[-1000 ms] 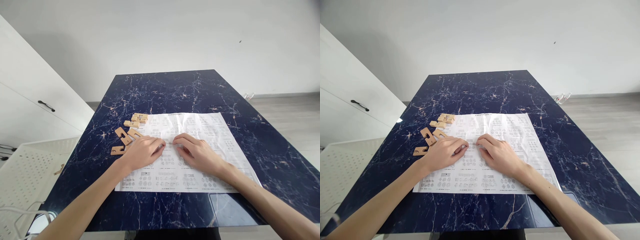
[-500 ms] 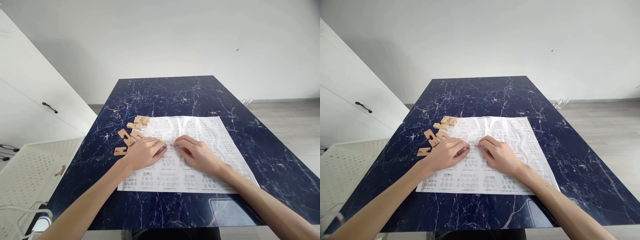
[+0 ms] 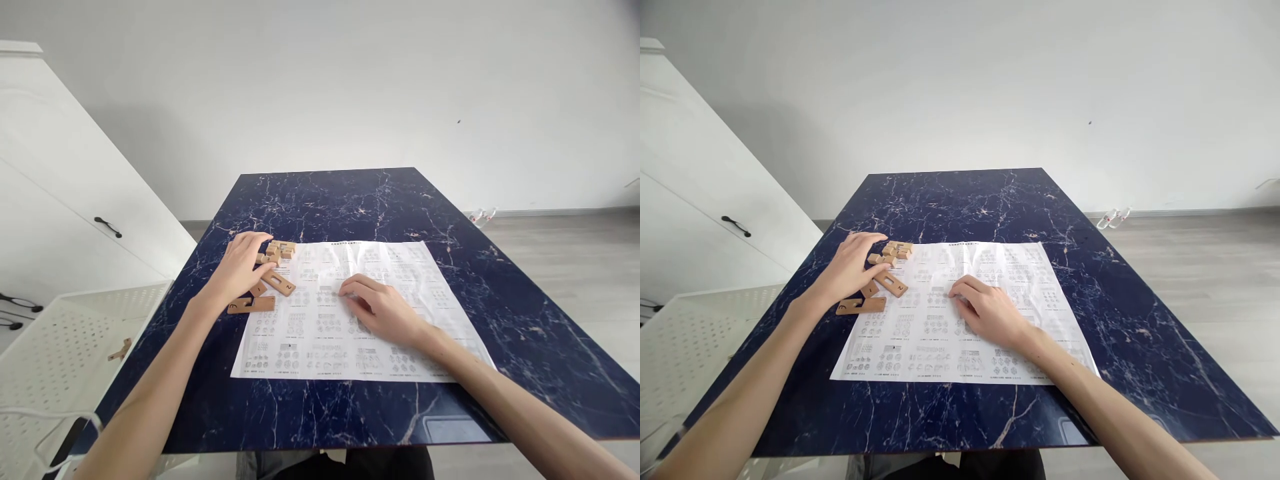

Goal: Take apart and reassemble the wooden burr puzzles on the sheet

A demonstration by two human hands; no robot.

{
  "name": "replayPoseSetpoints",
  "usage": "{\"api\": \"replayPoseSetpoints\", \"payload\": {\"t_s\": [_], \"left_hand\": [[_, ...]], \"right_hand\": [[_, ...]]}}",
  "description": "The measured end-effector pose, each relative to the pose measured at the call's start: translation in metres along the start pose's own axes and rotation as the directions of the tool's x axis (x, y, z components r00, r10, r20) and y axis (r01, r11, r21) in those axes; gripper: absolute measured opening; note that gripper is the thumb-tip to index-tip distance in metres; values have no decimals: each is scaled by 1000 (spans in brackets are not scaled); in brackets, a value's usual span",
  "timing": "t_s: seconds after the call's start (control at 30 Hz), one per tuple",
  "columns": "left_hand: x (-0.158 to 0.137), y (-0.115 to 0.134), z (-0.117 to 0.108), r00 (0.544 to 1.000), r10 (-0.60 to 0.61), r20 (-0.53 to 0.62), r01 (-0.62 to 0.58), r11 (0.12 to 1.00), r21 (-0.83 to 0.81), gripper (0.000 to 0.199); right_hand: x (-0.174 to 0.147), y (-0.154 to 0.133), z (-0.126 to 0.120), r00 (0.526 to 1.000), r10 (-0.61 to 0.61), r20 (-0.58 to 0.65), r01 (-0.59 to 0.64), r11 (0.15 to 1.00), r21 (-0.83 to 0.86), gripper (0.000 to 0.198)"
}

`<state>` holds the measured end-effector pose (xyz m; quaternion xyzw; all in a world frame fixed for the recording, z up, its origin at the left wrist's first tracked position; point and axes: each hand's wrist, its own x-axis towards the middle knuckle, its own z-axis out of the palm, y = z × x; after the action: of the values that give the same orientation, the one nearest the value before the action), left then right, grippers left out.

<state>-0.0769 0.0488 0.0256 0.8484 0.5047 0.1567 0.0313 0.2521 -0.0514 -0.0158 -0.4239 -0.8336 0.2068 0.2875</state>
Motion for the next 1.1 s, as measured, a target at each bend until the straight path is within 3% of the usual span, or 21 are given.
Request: {"api": "replayPoseSetpoints", "payload": {"t_s": [0.2,0.3,0.5,0.7,0.9,1.0,1.1], "left_hand": [[19,-23,-5,982,-54,179,65,996,-56,78],[28,-25,-3,967,-41,250,62,995,-79,79],[35,-13,5,974,-32,223,52,995,-81,73],[29,36,14,983,48,177,-29,994,-108,71],[7,108,29,979,202,26,-195,967,-163,69],[-2,129,42,984,171,-47,-176,973,-147,56],[-7,134,51,991,127,-34,-131,982,-134,53]], "right_hand": [[0,0,0,1000,-5,3,5,1000,2,20],[0,0,0,1000,-4,7,3,1000,10,19],[1,-1,-1,1000,-6,-7,6,1000,13,18],[2,2,-1,1000,0,-19,1,998,64,19],[5,7,1,957,210,-200,-175,969,176,20],[5,9,1,917,287,-277,-246,953,175,20],[4,10,1,901,319,-293,-277,945,176,19]]}}
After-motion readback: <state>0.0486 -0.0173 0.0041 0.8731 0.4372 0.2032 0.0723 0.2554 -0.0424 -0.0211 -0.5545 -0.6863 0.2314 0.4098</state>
